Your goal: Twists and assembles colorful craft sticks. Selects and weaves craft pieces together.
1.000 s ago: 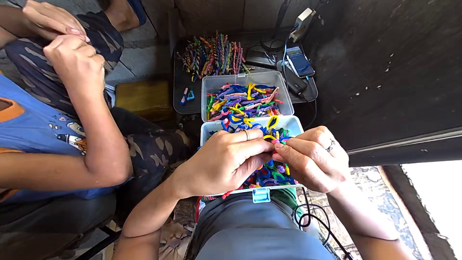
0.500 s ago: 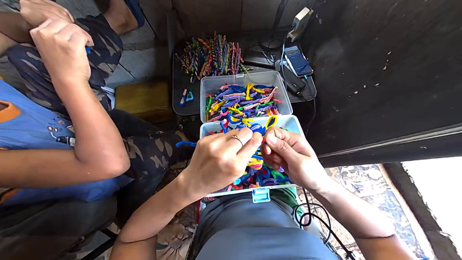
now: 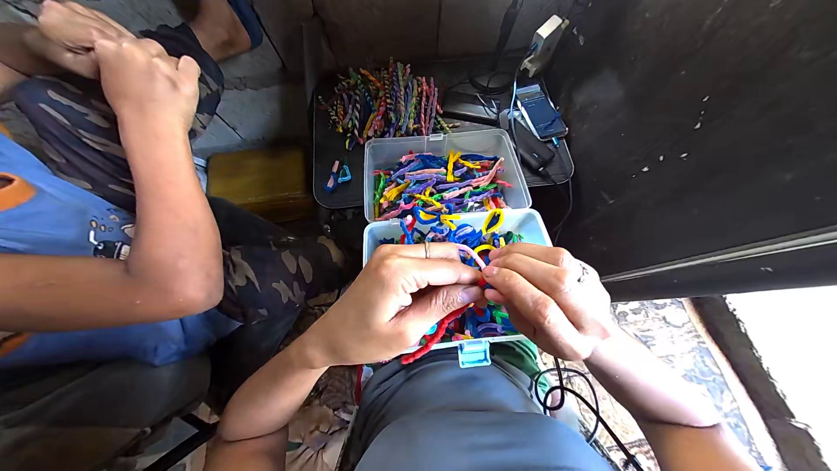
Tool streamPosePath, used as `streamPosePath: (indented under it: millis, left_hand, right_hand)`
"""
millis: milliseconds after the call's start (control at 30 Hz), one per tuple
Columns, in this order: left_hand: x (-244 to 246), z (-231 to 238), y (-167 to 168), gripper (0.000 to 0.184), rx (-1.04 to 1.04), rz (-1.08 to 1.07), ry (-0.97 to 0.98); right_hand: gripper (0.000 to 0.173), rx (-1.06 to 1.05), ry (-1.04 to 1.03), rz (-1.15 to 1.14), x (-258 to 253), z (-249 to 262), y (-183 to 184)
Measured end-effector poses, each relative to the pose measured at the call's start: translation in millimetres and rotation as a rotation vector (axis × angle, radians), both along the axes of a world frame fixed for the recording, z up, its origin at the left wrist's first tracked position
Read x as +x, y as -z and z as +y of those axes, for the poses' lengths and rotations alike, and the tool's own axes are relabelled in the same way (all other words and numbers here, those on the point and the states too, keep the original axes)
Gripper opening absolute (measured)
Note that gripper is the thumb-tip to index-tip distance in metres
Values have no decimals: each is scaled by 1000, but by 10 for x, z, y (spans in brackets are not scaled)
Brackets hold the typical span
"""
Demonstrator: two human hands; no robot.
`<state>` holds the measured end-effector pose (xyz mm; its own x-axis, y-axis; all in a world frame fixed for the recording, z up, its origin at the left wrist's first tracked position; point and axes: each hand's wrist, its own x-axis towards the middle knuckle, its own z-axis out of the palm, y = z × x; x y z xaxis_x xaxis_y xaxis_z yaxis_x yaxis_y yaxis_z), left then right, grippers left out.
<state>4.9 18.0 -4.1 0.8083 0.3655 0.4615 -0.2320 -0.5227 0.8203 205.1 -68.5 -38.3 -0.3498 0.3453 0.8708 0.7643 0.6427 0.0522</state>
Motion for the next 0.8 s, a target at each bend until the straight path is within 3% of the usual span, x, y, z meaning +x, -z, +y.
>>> streamPosePath:
  millis: [100,200,267,367,433,500,567,700,800]
  left_hand:
    - [-15,-33,14,20,161,32,-97]
    - [-14,-81,16,22,546,58,-314]
    - [-16,-116,5,19,823,66,-416]
    - [-32,-185,-36,19,1168,43,-506]
    - [-48,-198,-63,18,1296,29,-522]
    - [-59,-198,-75,17,1285,12,-516]
    - [-50,-195,-54,16,1161,1,-504]
    - [-46,-150,-39,20,737,-10,-390]
    - [-79,-97,-98,24,457,9,-242]
  right_hand:
    - [5,-2,63,-118,30,44,-12]
    - [13,-152,-4,-2,-3,71,7]
    - [20,-386,-149,238,-55,25,-6]
    - [28,-938,-547,866,-135,-109,-109]
    - [31,-1276,-863,1267,-150,-170,-205]
    - [30,-1399,-998,1418,-148,-192,-252]
    - [29,-1264,-852,1219,-140,-185,-238]
    - [18,-455,-165,396,-129,-131,-121]
    - [10,-84,81,14,-69,-118,-111]
